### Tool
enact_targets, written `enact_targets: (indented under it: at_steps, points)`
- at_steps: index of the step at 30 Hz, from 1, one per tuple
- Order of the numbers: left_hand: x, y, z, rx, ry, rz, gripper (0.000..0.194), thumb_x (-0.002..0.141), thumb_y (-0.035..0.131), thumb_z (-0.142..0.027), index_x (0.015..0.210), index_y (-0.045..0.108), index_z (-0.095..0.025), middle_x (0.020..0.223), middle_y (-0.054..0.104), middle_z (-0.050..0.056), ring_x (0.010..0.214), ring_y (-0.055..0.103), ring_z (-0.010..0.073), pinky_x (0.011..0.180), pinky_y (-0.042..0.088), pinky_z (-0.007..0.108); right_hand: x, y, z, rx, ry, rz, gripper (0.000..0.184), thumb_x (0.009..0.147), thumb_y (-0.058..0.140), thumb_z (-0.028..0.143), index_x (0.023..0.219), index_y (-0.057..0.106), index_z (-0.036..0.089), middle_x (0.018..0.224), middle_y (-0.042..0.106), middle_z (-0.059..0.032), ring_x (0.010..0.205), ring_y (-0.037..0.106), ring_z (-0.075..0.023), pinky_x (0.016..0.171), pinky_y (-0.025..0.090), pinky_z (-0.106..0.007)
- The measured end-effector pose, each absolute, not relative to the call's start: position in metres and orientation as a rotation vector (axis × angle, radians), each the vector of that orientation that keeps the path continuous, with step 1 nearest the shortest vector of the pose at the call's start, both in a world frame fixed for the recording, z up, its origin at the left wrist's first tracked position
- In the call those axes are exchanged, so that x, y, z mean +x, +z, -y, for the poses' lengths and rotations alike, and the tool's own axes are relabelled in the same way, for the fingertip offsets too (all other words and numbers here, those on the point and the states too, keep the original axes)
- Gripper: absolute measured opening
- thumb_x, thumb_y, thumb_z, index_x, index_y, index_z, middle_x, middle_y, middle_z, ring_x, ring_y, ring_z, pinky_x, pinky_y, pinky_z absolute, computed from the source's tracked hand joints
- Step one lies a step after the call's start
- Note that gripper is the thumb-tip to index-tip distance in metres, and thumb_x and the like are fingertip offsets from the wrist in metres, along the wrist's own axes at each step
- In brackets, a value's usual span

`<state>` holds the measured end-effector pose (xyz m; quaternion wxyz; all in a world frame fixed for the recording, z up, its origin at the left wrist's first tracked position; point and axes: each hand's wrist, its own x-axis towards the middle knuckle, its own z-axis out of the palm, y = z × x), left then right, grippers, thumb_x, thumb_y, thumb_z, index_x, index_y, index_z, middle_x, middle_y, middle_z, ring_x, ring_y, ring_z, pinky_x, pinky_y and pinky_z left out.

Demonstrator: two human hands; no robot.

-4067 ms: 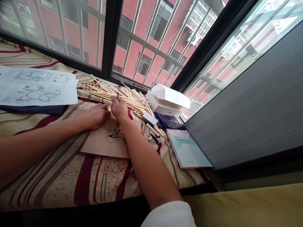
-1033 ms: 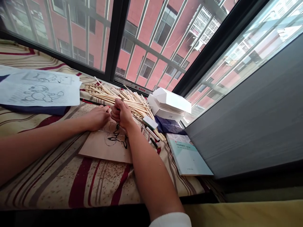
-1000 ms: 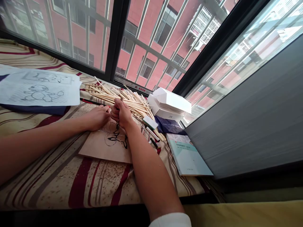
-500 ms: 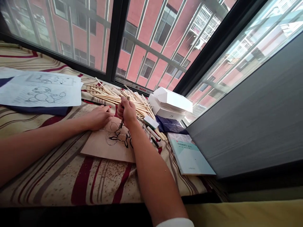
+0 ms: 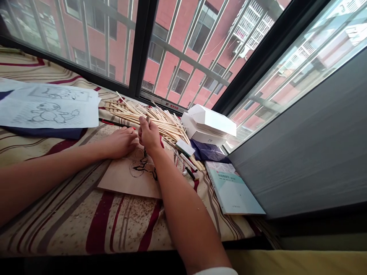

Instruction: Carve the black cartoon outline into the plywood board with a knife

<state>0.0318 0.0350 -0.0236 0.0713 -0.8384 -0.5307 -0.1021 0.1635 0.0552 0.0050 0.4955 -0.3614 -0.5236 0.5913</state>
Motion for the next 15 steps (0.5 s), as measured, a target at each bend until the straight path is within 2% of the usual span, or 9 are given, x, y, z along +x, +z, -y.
enact_targets:
  at_steps: [7, 10, 15]
  points:
    - [0.034, -0.028, -0.034, -2.517, -0.347, 1.678, 0.037, 0.1, 0.048, -0.034, 0.12, 0.068, -0.01, 0.115, 0.068, 0.021, 0.111, 0.065, 0.0356, 0.097, 0.052, 0.048, 0.16, 0.004, -0.055, -0.86, 1.46, 1.24, 0.046, 0.108, 0.054, 0.038, 0.069, 0.033, 0.024, 0.045, 0.032, 0.0118, 0.035, 0.021, -0.0036, 0.036, 0.016, -0.02]
    - [0.034, -0.033, -0.039, -2.521, -0.358, 1.69, 0.035, 0.1, 0.047, -0.032, 0.118, 0.069, -0.011, 0.118, 0.066, 0.021, 0.112, 0.064, 0.0366, 0.097, 0.051, 0.049, 0.159, 0.005, -0.051, -0.834, 1.465, 1.314, 0.052, 0.103, 0.062, 0.046, 0.066, 0.033, 0.024, 0.045, 0.031, 0.0117, 0.035, 0.022, -0.0032, 0.036, 0.017, -0.02]
    - [0.033, -0.042, -0.046, -2.523, -0.391, 1.705, 0.029, 0.093, 0.049, -0.017, 0.111, 0.071, -0.013, 0.122, 0.066, 0.021, 0.114, 0.061, 0.0351, 0.097, 0.051, 0.047, 0.161, 0.004, -0.052, -0.705, 1.591, 1.464, 0.06, 0.093, 0.07, 0.062, 0.066, 0.033, 0.023, 0.046, 0.033, 0.0111, 0.037, 0.023, -0.0028, 0.037, 0.017, -0.019]
